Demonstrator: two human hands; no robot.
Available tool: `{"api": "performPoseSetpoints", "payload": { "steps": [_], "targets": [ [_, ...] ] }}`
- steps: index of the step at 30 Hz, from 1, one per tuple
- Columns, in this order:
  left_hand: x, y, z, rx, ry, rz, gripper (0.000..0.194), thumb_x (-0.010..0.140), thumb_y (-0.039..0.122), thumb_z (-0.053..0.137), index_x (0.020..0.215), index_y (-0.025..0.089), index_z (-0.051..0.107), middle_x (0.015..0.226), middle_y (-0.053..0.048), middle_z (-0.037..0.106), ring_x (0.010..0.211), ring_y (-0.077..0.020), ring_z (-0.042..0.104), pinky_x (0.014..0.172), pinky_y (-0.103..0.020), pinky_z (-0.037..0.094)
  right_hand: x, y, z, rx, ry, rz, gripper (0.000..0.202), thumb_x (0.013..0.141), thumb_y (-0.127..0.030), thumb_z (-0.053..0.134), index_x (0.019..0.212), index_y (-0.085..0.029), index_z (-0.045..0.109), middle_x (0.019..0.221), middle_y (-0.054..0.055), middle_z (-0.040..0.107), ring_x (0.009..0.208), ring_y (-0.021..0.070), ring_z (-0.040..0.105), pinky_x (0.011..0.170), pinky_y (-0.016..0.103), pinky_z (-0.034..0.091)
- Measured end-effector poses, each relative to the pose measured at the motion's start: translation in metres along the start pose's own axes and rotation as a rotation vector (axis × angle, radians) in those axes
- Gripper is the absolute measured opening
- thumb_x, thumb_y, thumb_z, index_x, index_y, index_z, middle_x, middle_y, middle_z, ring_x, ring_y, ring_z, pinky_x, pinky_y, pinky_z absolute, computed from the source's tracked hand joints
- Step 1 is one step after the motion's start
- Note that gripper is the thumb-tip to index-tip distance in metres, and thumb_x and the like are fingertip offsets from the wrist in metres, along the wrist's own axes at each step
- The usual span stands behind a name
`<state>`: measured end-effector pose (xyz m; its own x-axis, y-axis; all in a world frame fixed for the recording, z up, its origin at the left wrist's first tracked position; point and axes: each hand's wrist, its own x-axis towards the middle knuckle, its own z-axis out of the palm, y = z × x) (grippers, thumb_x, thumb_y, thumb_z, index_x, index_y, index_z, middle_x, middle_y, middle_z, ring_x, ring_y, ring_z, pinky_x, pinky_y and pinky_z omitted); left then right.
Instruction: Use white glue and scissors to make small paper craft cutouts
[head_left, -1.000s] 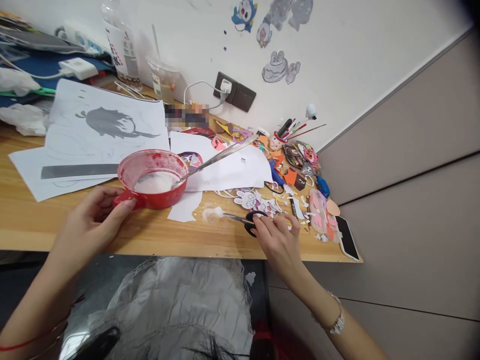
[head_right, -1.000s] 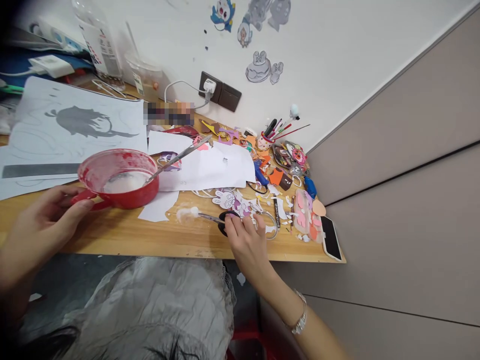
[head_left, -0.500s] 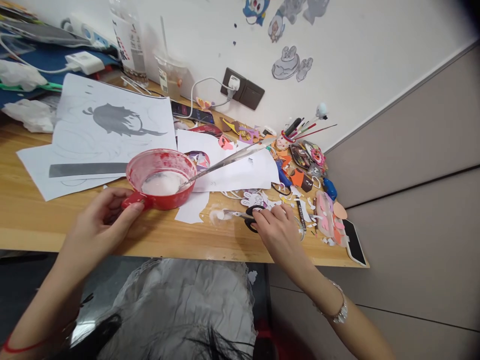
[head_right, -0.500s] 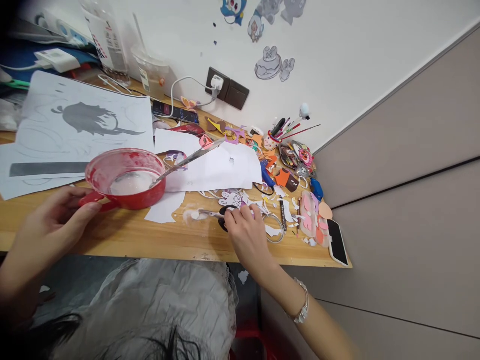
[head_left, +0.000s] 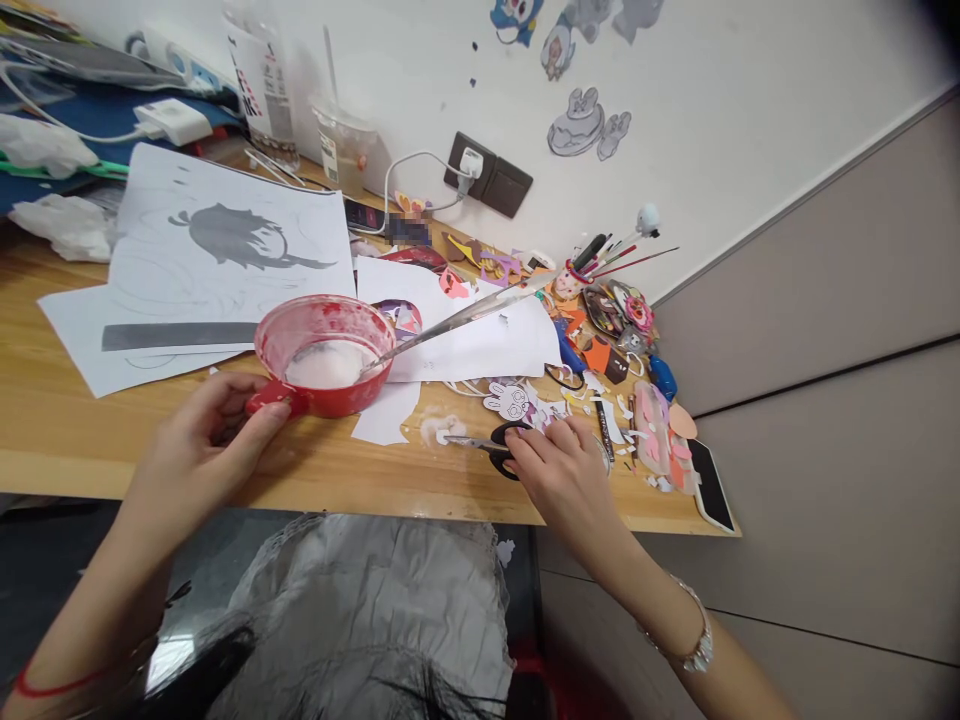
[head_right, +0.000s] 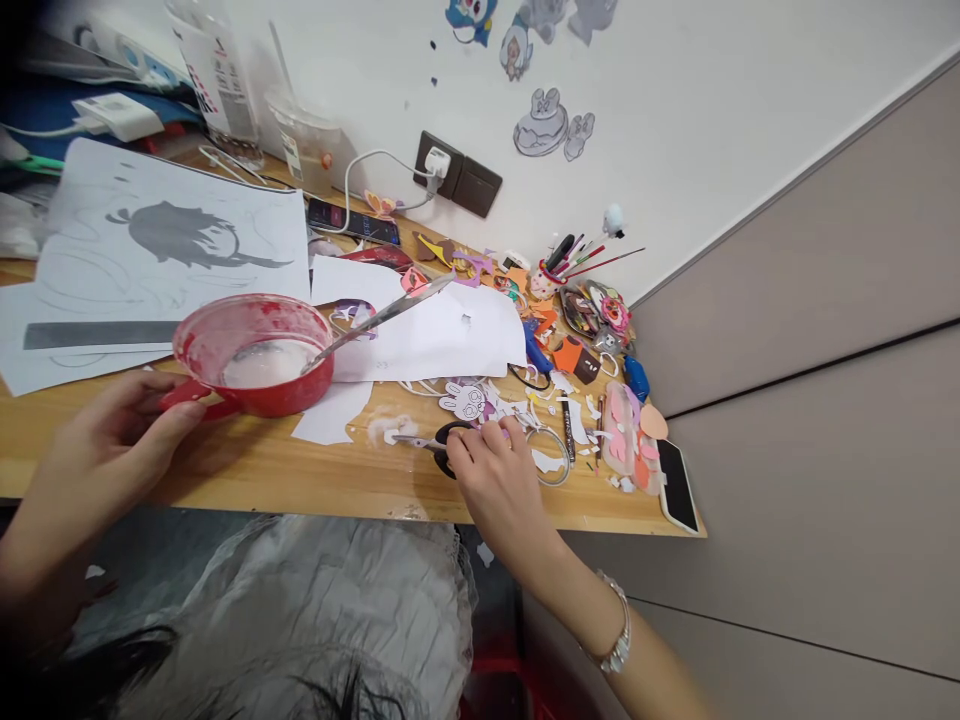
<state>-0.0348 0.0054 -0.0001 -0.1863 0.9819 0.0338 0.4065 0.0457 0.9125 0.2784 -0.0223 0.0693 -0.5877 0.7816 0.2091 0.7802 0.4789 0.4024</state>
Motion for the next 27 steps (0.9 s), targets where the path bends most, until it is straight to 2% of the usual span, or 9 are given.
{"api": "performPoseSetpoints", "payload": {
  "steps": [3,7,12,18,27],
  "targets": [
    [0.000,-0.001,-0.001,0.005,0.010,-0.004,0.038,0.075,0.052,0.055,0.101,0.024,0.054,0.086,0.002,0.062,0.068,-0.0099,0.054,0.059,-0.016,0.042,0.002,0.000,-0.002,-0.020,-0.017,0.007,0.010,0.085,-0.016,0.053,0.090,-0.019,0.060,0.083,0.003,0.065,0.076,0.0182,0.043,0.083,0.034,0.029],
    [0.000,-0.004,-0.002,0.003,0.006,-0.005,0.037,0.075,0.052,0.055,0.101,0.025,0.053,0.087,0.002,0.062,0.069,-0.0113,0.056,0.059,-0.018,0.043,0.001,0.003,-0.005,-0.035,-0.054,0.019,0.004,0.084,-0.020,0.056,0.082,-0.019,0.060,0.073,0.003,0.062,0.074,0.0187,0.043,0.080,0.034,0.029],
    [0.000,-0.007,-0.001,0.017,0.001,-0.003,0.037,0.075,0.050,0.054,0.103,0.025,0.053,0.090,0.001,0.063,0.072,-0.0127,0.057,0.060,-0.021,0.044,-0.003,0.008,-0.010,-0.064,-0.002,0.050,0.014,0.085,-0.027,0.056,0.094,-0.017,0.061,0.078,0.003,0.063,0.077,0.0189,0.043,0.081,0.035,0.029],
    [0.000,-0.007,0.000,0.014,0.015,0.019,0.037,0.074,0.052,0.054,0.099,0.024,0.054,0.088,0.002,0.063,0.070,-0.0131,0.057,0.061,-0.023,0.044,-0.012,0.007,-0.008,-0.127,0.035,-0.027,0.023,0.083,-0.017,0.057,0.106,-0.017,0.058,0.096,0.001,0.066,0.077,0.0176,0.042,0.084,0.036,0.030],
    [-0.001,-0.004,0.000,0.015,0.013,0.018,0.037,0.075,0.053,0.052,0.100,0.025,0.053,0.088,0.001,0.062,0.071,-0.0139,0.057,0.061,-0.024,0.045,-0.011,0.002,-0.002,-0.168,0.111,-0.051,0.019,0.085,-0.013,0.053,0.103,-0.017,0.060,0.091,-0.001,0.067,0.076,0.0166,0.041,0.085,0.036,0.031]
  ]
}}
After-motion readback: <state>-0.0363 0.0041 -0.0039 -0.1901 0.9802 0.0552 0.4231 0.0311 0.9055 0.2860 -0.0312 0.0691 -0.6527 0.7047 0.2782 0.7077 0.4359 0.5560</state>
